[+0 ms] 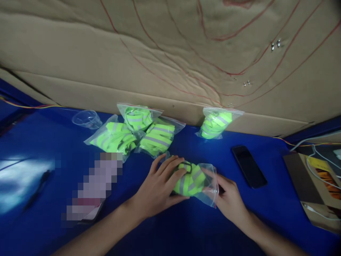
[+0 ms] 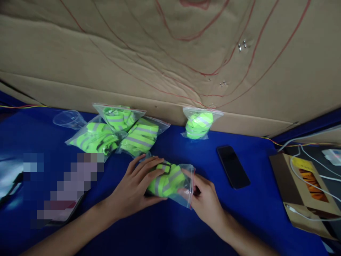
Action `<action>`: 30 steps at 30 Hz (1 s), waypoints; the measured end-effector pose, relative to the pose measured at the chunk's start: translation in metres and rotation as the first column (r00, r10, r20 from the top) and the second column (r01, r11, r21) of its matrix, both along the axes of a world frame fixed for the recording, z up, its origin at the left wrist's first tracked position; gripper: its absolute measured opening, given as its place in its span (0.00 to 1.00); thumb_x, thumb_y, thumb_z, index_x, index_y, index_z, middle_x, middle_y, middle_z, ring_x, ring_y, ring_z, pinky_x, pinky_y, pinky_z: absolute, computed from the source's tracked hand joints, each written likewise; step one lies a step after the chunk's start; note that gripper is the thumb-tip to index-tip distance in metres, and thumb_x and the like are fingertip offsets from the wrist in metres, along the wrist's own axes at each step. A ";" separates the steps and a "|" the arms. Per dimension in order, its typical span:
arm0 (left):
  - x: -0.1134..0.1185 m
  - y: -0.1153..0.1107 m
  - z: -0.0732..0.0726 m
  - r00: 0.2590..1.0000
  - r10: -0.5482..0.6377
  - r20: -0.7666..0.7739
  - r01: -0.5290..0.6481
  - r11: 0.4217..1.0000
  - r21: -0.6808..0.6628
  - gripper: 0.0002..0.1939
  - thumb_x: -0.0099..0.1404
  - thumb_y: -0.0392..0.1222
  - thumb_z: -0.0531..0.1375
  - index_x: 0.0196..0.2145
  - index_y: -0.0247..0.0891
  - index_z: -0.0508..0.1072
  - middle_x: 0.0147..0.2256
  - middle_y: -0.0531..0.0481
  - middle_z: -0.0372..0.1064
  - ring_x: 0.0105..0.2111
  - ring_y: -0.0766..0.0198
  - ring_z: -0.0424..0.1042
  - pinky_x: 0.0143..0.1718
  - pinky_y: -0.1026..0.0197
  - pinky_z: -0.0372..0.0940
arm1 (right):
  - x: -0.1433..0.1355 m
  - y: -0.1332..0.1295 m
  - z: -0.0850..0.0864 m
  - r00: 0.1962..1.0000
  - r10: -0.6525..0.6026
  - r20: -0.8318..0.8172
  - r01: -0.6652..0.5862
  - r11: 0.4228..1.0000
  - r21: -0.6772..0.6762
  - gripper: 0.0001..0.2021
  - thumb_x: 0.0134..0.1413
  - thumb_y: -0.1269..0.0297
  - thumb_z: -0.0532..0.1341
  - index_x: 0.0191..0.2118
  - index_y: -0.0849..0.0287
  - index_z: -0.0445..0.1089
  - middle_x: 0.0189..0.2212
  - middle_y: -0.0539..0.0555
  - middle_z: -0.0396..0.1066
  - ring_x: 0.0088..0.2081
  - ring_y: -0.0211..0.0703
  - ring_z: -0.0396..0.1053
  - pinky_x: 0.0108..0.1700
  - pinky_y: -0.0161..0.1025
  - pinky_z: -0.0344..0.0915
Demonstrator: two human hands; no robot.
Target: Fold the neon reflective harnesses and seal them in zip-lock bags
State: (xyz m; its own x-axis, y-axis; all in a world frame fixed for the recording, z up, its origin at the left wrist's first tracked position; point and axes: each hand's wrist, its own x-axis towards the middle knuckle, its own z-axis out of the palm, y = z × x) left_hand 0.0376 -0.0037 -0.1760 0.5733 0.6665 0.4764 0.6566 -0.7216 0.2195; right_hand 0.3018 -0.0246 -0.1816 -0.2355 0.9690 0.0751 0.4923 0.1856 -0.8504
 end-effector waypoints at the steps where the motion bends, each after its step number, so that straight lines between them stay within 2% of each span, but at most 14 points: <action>1: 0.001 -0.002 0.001 1.000 -0.012 0.029 0.011 1.000 0.015 0.29 0.68 0.62 0.65 0.53 0.36 0.69 0.57 0.38 0.71 0.60 0.48 0.68 0.71 0.41 0.46 | 0.001 0.001 0.001 1.000 0.017 -0.003 -0.017 1.000 -0.016 0.21 0.62 0.54 0.67 0.59 0.51 0.76 0.29 0.50 0.74 0.30 0.40 0.73 0.37 0.35 0.74; 5: 0.010 -0.013 0.000 0.991 -0.063 0.114 0.059 0.997 0.042 0.26 0.68 0.62 0.64 0.50 0.37 0.69 0.50 0.42 0.75 0.53 0.52 0.71 0.71 0.40 0.46 | 0.004 0.003 0.004 0.987 0.151 -0.046 -0.154 0.985 -0.082 0.22 0.61 0.54 0.68 0.58 0.52 0.76 0.26 0.47 0.72 0.29 0.39 0.73 0.39 0.34 0.74; 8: 0.013 -0.017 -0.002 0.991 -0.065 0.114 0.064 0.998 0.017 0.26 0.68 0.62 0.64 0.52 0.39 0.70 0.49 0.42 0.73 0.55 0.50 0.70 0.70 0.38 0.48 | 0.005 0.005 0.007 0.975 0.203 -0.089 -0.214 0.968 -0.131 0.22 0.60 0.55 0.68 0.59 0.52 0.75 0.29 0.48 0.74 0.32 0.40 0.76 0.39 0.33 0.73; 12: 0.013 -0.015 -0.006 0.997 -0.068 -0.025 0.068 0.998 -0.004 0.39 0.63 0.67 0.66 0.62 0.42 0.66 0.59 0.37 0.68 0.65 0.44 0.63 0.68 0.36 0.51 | 0.003 0.008 0.014 0.968 0.232 -0.097 -0.249 0.938 -0.241 0.25 0.58 0.56 0.70 0.61 0.50 0.72 0.40 0.51 0.79 0.38 0.43 0.79 0.43 0.36 0.73; 14: 0.012 -0.014 -0.006 0.993 -0.056 -0.101 0.056 0.998 -0.003 0.46 0.59 0.70 0.67 0.66 0.43 0.63 0.63 0.37 0.66 0.65 0.43 0.63 0.65 0.37 0.55 | 0.000 0.009 0.019 0.968 0.247 -0.049 -0.250 0.920 -0.300 0.25 0.58 0.56 0.70 0.61 0.49 0.72 0.43 0.51 0.80 0.41 0.46 0.80 0.46 0.38 0.74; 16: 0.011 -0.014 -0.006 0.989 -0.051 -0.139 0.051 0.999 0.001 0.49 0.59 0.72 0.67 0.68 0.43 0.62 0.62 0.38 0.68 0.62 0.44 0.67 0.62 0.40 0.59 | -0.002 0.009 0.022 0.969 0.245 -0.006 -0.234 0.919 -0.318 0.23 0.57 0.57 0.70 0.58 0.49 0.73 0.42 0.51 0.81 0.42 0.47 0.80 0.46 0.39 0.74; 20: 0.010 -0.018 -0.004 0.982 -0.101 -0.157 0.116 0.989 0.089 0.39 0.66 0.66 0.64 0.67 0.43 0.64 0.59 0.40 0.71 0.57 0.48 0.70 0.61 0.42 0.59 | -0.004 0.001 0.022 0.969 0.246 0.031 -0.231 0.938 -0.259 0.24 0.55 0.57 0.70 0.57 0.51 0.73 0.46 0.54 0.80 0.45 0.51 0.80 0.48 0.40 0.74; 23: 0.013 -0.024 -0.004 0.980 -0.130 -0.152 0.154 0.974 0.164 0.34 0.68 0.62 0.64 0.64 0.44 0.67 0.57 0.39 0.72 0.56 0.49 0.70 0.60 0.43 0.60 | -0.001 -0.005 0.020 0.962 0.270 0.033 -0.253 0.933 -0.255 0.26 0.54 0.57 0.71 0.58 0.52 0.71 0.48 0.55 0.79 0.47 0.52 0.80 0.49 0.41 0.73; 27: 0.019 -0.028 -0.007 0.986 -0.131 -0.100 0.143 0.982 0.123 0.34 0.67 0.63 0.64 0.64 0.45 0.67 0.55 0.43 0.73 0.55 0.50 0.71 0.59 0.43 0.62 | 0.003 -0.003 0.015 0.950 0.267 -0.165 -0.307 0.896 -0.319 0.21 0.56 0.58 0.70 0.54 0.55 0.72 0.46 0.55 0.78 0.44 0.47 0.78 0.47 0.38 0.73; 30: 0.021 -0.025 -0.008 0.991 -0.092 -0.098 0.098 0.993 0.060 0.47 0.59 0.70 0.68 0.68 0.46 0.63 0.59 0.39 0.69 0.60 0.43 0.67 0.62 0.35 0.60 | 0.003 0.003 0.011 0.913 0.203 -0.355 -0.331 0.876 -0.351 0.18 0.55 0.55 0.72 0.47 0.57 0.73 0.42 0.53 0.78 0.40 0.43 0.76 0.43 0.36 0.72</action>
State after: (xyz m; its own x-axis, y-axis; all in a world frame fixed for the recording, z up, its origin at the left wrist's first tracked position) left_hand 0.0585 -0.0287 -0.1836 0.6775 0.5762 0.4572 0.5998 -0.7926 0.1101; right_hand 0.3046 -0.0218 -0.1710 -0.5176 0.8340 -0.1914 0.1841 -0.1098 -0.9767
